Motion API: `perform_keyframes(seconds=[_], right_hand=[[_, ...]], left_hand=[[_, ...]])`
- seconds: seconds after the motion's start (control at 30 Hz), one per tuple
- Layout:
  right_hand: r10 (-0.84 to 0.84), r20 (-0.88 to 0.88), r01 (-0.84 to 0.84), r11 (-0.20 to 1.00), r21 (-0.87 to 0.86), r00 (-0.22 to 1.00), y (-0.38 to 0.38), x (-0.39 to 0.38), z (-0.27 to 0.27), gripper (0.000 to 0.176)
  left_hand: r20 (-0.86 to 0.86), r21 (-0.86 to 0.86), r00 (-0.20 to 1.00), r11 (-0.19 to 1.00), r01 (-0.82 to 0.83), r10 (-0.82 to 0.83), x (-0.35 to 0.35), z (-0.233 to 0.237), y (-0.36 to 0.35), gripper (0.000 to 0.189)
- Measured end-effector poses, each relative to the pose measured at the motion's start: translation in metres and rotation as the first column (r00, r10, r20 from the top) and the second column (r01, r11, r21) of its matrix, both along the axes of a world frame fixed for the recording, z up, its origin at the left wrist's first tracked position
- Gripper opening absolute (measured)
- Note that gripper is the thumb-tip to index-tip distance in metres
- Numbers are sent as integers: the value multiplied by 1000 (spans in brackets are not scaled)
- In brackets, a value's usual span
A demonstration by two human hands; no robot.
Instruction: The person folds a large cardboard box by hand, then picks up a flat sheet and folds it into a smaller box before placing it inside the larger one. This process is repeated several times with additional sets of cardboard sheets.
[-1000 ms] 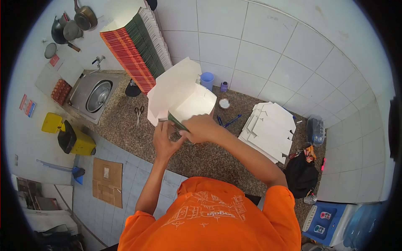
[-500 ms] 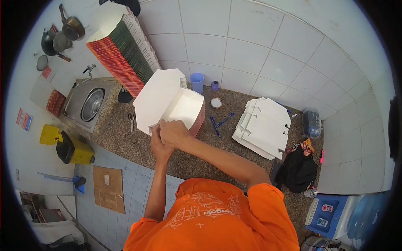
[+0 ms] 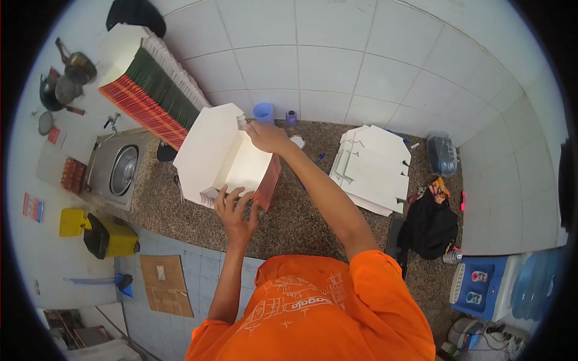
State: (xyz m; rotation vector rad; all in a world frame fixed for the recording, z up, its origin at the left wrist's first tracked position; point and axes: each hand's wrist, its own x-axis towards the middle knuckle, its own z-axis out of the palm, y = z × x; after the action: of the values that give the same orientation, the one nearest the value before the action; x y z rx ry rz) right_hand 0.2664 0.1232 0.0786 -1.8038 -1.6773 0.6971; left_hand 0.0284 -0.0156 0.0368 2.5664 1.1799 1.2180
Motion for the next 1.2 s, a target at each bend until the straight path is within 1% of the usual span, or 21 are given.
perform_keyframes(seconds=[0.03, 0.1, 0.17, 0.23, 0.3, 0.37, 0.43, 0.5, 0.63, 0.67, 0.7, 0.77, 0.8, 0.83, 0.87, 0.9, 0.97, 1.0, 1.07, 1.13, 1.2], right_hand=[[-20, -2, 20, 1000, 0, 1000, -6, 7, -2, 54], [-140, -236, 232, 874, 427, 962, -33, 23, -14, 48], [-199, -211, 276, 845, 458, 957, -81, 60, -23, 42], [-217, 201, 134, 923, 360, 955, -143, 117, -72, 66], [-27, 429, 211, 898, -387, 903, -206, 170, -108, 130], [67, 392, 231, 713, -662, 918, -256, 204, -132, 143], [36, 390, 235, 745, -624, 920, -293, 240, -165, 131], [-93, 158, 156, 876, -456, 983, -308, 274, -194, 112], [62, 176, 2, 940, -341, 982, -304, 287, -173, 79], [30, 6, -25, 911, -411, 1000, -303, 295, -165, 51], [27, 7, -22, 913, -408, 1000, -305, 297, -161, 51], [-323, 96, 335, 927, -170, 942, -307, 306, -151, 29], [-628, 108, 611, 776, 154, 770, -310, 262, -104, 19], [-621, 116, 603, 782, 156, 775, -312, 240, -86, 19], [-738, 141, 603, 632, 486, 660, -315, 224, -77, 19], [-842, 101, 508, 411, 757, 531, -320, 204, -71, 19], [-768, 167, 473, 533, 701, 618, -334, 137, -57, 19], [-658, 238, 441, 689, 575, 715, -346, 105, -63, 19], [-387, 259, 234, 850, 472, 885, -364, 48, -77, 21], [-236, 240, 83, 854, 514, 942, -378, 28, -90, 26], [-691, 315, 505, 703, 501, 651, -390, 24, -104, 36]], left_hand=[[0, -3, 1000, 1000, 6, -6, 1, 2, 3, 34], [-1, -1, 1000, 1000, 21, -21, -2, 1, 5, 34], [7, -12, 1000, 1000, 17, -17, -1, -1, 5, 34], [9, -21, 1000, 999, 27, -27, 0, 1, 4, 33], [6, -34, 1000, 999, 25, -25, 2, 2, 3, 33], [-1, -43, 999, 998, 36, -36, 4, 2, 4, 33], [-9, -57, 1000, 998, 22, -23, 4, 4, 7, 34], [9, -71, 1000, 997, 29, -29, 9, 12, 4, 37], [232, 39, 966, 993, 107, -114, 24, 25, -10, 34], [295, 93, 936, 980, 175, -195, 26, 26, -14, 33], [295, 96, 935, 979, 178, -199, 27, 26, -17, 33], [383, -246, 792, 774, 584, -476, 32, 22, -20, 36], [389, -241, 791, 777, 582, -472, 40, 19, -21, 36], [428, -439, 780, 650, 621, -456, 50, 16, -24, 36], [464, -609, 774, 479, 632, -432, 61, 13, -26, 39], [466, -611, 774, 478, 631, -428, 74, 11, -27, 39], [767, -642, 641, -34, 766, -43, 100, 6, -25, 54], [766, -643, 641, -40, 765, -44, 109, -4, -19, 54], [702, -521, 654, -422, 742, 283, 126, -41, -6, 66], [484, -816, 872, -321, 480, 73, 132, -83, 0, 52], [397, -901, 916, -213, 378, -53, 127, -101, -5, 48]])
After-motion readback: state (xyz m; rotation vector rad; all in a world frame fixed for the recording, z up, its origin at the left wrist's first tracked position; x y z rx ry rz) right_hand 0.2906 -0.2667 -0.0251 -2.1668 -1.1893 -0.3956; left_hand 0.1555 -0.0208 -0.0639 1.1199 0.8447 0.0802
